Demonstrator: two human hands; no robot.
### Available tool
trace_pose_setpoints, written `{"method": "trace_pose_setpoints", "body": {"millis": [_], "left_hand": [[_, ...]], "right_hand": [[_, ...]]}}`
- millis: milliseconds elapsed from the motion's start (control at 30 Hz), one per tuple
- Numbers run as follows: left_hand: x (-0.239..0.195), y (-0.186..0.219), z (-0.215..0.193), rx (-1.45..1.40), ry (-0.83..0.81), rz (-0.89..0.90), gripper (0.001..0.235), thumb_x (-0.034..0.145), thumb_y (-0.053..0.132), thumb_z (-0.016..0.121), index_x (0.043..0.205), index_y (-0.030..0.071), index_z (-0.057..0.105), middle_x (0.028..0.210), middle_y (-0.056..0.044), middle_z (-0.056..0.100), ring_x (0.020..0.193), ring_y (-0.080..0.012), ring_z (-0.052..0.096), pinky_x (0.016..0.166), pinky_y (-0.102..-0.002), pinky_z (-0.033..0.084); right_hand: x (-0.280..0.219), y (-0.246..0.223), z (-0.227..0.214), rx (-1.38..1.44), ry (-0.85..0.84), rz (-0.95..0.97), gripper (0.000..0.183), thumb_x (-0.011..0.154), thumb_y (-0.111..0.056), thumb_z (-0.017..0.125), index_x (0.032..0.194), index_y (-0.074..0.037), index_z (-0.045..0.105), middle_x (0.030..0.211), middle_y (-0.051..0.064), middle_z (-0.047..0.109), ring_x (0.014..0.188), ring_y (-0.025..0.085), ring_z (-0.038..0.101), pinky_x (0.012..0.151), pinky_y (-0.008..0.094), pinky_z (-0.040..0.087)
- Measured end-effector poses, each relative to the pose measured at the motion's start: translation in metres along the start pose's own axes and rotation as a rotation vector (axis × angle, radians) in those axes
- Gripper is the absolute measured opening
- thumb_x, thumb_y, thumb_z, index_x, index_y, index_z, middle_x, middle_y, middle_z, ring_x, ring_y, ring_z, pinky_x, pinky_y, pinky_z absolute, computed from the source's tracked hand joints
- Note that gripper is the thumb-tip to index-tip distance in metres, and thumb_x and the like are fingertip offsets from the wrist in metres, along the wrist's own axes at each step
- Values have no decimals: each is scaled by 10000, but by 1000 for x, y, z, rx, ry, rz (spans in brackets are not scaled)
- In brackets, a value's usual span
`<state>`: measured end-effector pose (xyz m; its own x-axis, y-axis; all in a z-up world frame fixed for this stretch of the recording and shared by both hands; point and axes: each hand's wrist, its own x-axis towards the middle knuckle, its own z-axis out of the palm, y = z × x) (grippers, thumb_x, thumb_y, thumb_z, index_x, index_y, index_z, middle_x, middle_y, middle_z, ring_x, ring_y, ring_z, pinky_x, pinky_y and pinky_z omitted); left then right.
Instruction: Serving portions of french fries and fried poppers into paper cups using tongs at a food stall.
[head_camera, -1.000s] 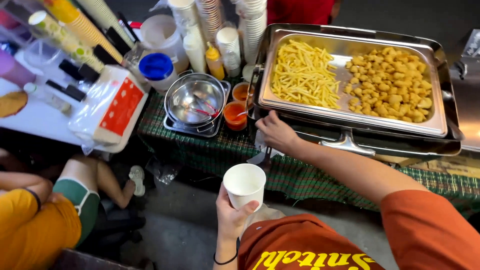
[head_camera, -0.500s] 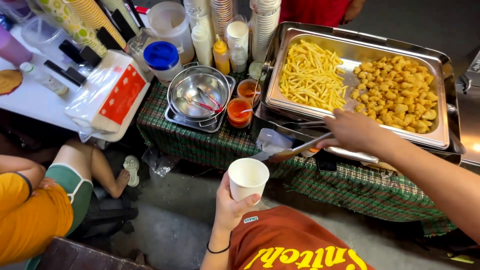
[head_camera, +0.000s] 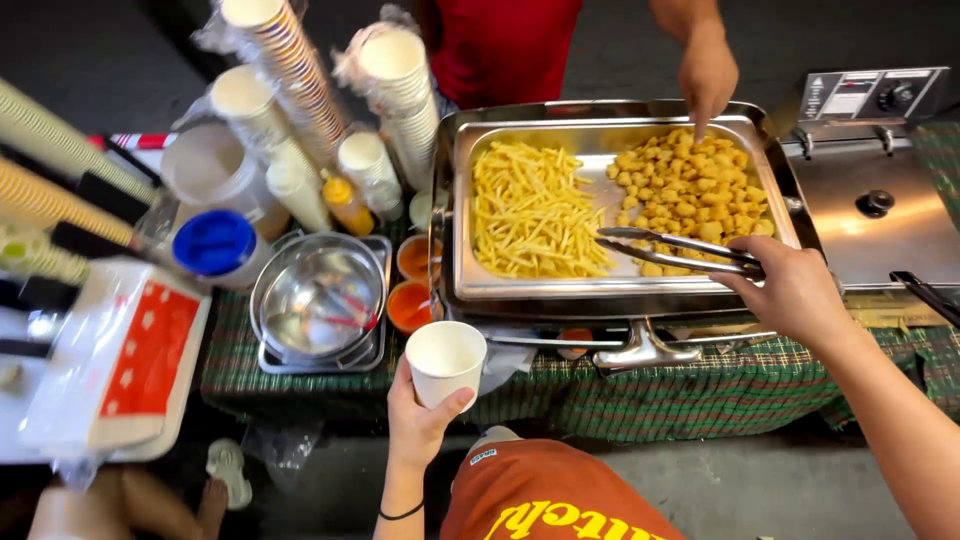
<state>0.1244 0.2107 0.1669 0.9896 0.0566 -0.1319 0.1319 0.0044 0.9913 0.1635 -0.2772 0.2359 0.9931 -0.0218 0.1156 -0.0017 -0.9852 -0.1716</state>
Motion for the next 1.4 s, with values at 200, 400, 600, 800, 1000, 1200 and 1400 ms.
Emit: {"method": "trace_pose_setpoints", "body": {"millis": [200,400,600,800,1000,1200,1400], "left_hand": [[65,25,4,95,-84,73,864,616,412,896,1360,131,558,1284,-75,671,1171,-240,638,902,-358,593],[90,31,11,128,-73,87,893,619,418,891,1397,138,552,1299,-72,675,1182,-235,643,918,-367,590],[69,31,22,77,56,-38,897,599,405,894,1393,149,565,1271,-55,699,1145,-224,670,870,-363,612],[35,27,40,-17,192,-53,883,605,360,895,1399,150,570,1282,-58,709,1147,-230,673,851,-359,625],[22,30,64,-48,303,-264,928,573,267,901,1431,140,571,1309,-69,714,1152,-249,679,900,-392,598],[43,46,115,58,126,-102,955,531,356,942,1395,132,604,1293,-65,737,1173,-236,690,927,-384,589],[78,128,192,525,-440,87,1014,629,588,809,1482,163,463,1427,-53,580,1250,-274,564,970,-438,500]], "right_hand": [[5,37,18,-677,296,-119,556,914,-506,720,1433,-325,638,1238,-74,713,1046,183,706,880,383,437],[39,34,21,-806,296,-204,610,905,-257,689,1500,-313,572,1306,-65,692,996,170,689,917,382,459],[84,65,56,-812,229,-367,693,866,-225,665,1529,-306,480,1283,-76,615,1019,165,637,947,397,466],[134,42,88,-637,95,-401,735,893,-301,635,1590,-325,401,1408,-33,613,1124,171,655,985,376,496],[181,-2,119,-533,186,-560,843,803,-125,673,1590,-226,388,1416,28,578,1138,229,595,947,388,443],[202,3,130,-573,123,-670,766,864,-113,643,1572,-185,361,1429,59,515,1133,247,521,899,405,407],[207,12,123,-467,157,-763,598,884,-99,638,1467,-141,512,1308,44,605,1055,249,551,954,457,407]]}}
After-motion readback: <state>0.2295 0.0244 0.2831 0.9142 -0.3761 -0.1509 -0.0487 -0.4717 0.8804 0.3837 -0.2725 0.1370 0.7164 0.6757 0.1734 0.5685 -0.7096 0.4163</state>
